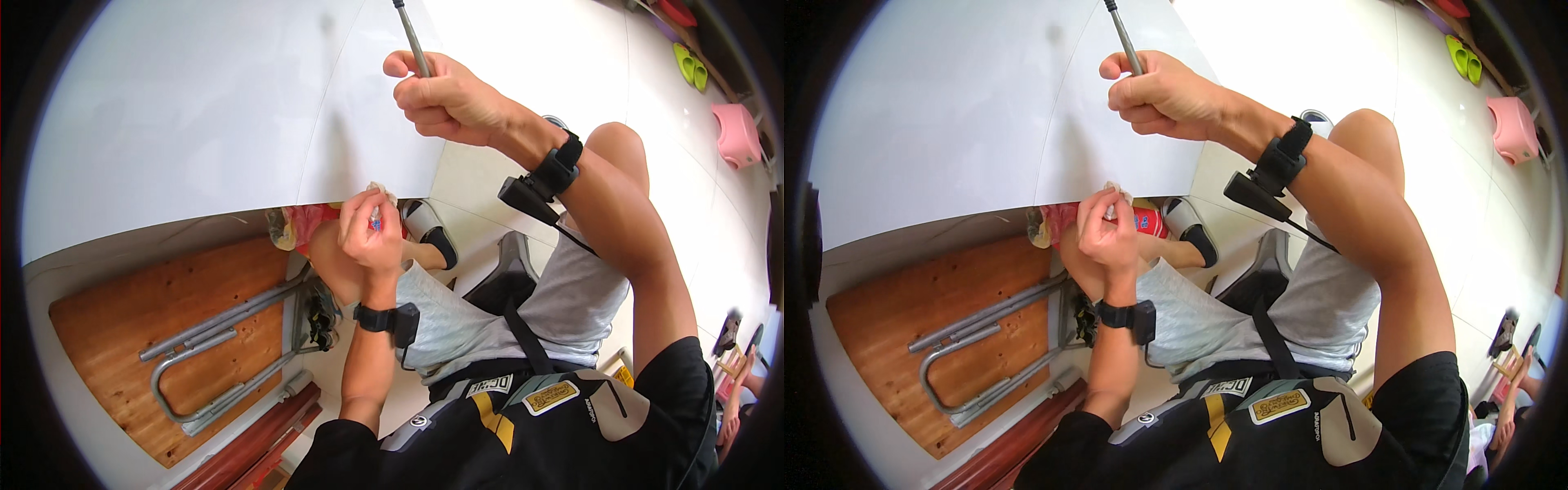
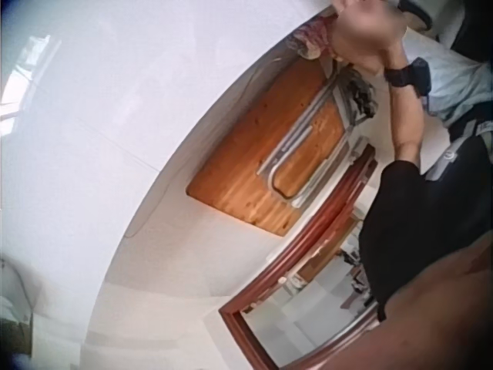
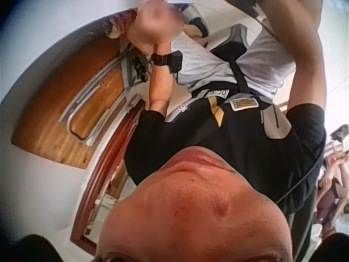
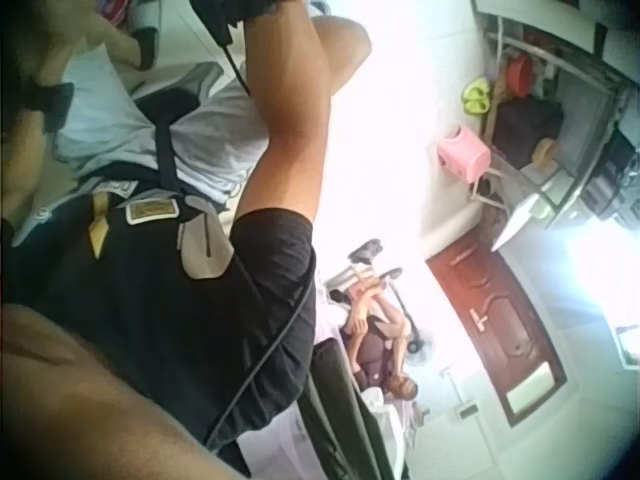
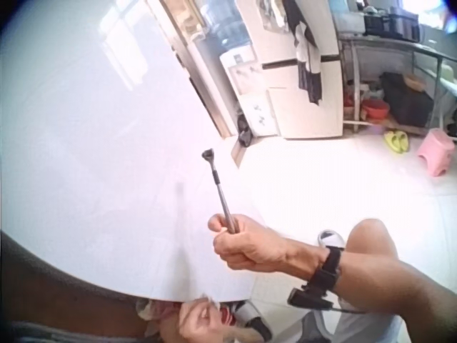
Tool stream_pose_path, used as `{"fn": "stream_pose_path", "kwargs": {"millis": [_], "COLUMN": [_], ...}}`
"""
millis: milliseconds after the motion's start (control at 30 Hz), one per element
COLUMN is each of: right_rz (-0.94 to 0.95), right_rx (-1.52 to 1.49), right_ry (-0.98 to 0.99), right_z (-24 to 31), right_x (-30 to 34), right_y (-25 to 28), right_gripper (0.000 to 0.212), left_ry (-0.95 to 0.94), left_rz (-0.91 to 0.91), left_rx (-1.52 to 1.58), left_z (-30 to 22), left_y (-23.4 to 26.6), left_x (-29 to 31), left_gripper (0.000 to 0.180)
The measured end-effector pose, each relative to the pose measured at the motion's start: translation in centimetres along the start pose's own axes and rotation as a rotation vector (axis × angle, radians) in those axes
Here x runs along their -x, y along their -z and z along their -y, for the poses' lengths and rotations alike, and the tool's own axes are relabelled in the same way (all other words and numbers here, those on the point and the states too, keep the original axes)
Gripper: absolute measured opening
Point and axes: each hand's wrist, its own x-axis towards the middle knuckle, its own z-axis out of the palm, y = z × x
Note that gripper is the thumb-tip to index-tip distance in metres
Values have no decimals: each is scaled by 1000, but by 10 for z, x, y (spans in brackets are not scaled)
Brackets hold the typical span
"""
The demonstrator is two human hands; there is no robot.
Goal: The recorder is patching a hole or blemish on a white surface using a small applicator tool and putty.
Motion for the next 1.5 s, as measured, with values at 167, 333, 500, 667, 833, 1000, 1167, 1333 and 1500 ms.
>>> {"fn": "stream_pose_path", "kwargs": {"millis": [167, 333, 500, 667, 833, 1000, 1167, 1333, 1500], "right_rz": [161, 244, 257, 82, 123, 158, 33, 62, -114], "right_rx": [-69, -304, -322, -242, -354, -336, 164, 250, 830], "right_ry": [88, 119, 166, 139, 80, 19, 1, -250, 268], "right_z": [6, 12, 19, 27, 29, 20, -9, -19, -32], "right_x": [9, 10, 13, 16, 12, 10, 14, 18, -3], "right_y": [0, -1, -2, -18, -13, -12, -30, -49, -48], "right_gripper": [30, 32, 27, 31, 31, 22, 23, 20, 43], "left_ry": [-146, -376, -614, -729, -723, -623, -519, -444, -267], "left_rz": [105, -113, -199, -236, -222, 64, 354, 278, 132], "left_rx": [-196, -326, -471, -571, -608, -811, -703, -566, -442], "left_z": [-44, -80, -122, -147, -159, -156, -131, -119, -107], "left_y": [26, 47, 69, 80, 87, 81, 89, 110, 112], "left_x": [-40, -108, -191, -245, -265, -248, -202, -138, -77], "left_gripper": [13, 14, 14, 11, 10, 12, 16, 20, 19]}}
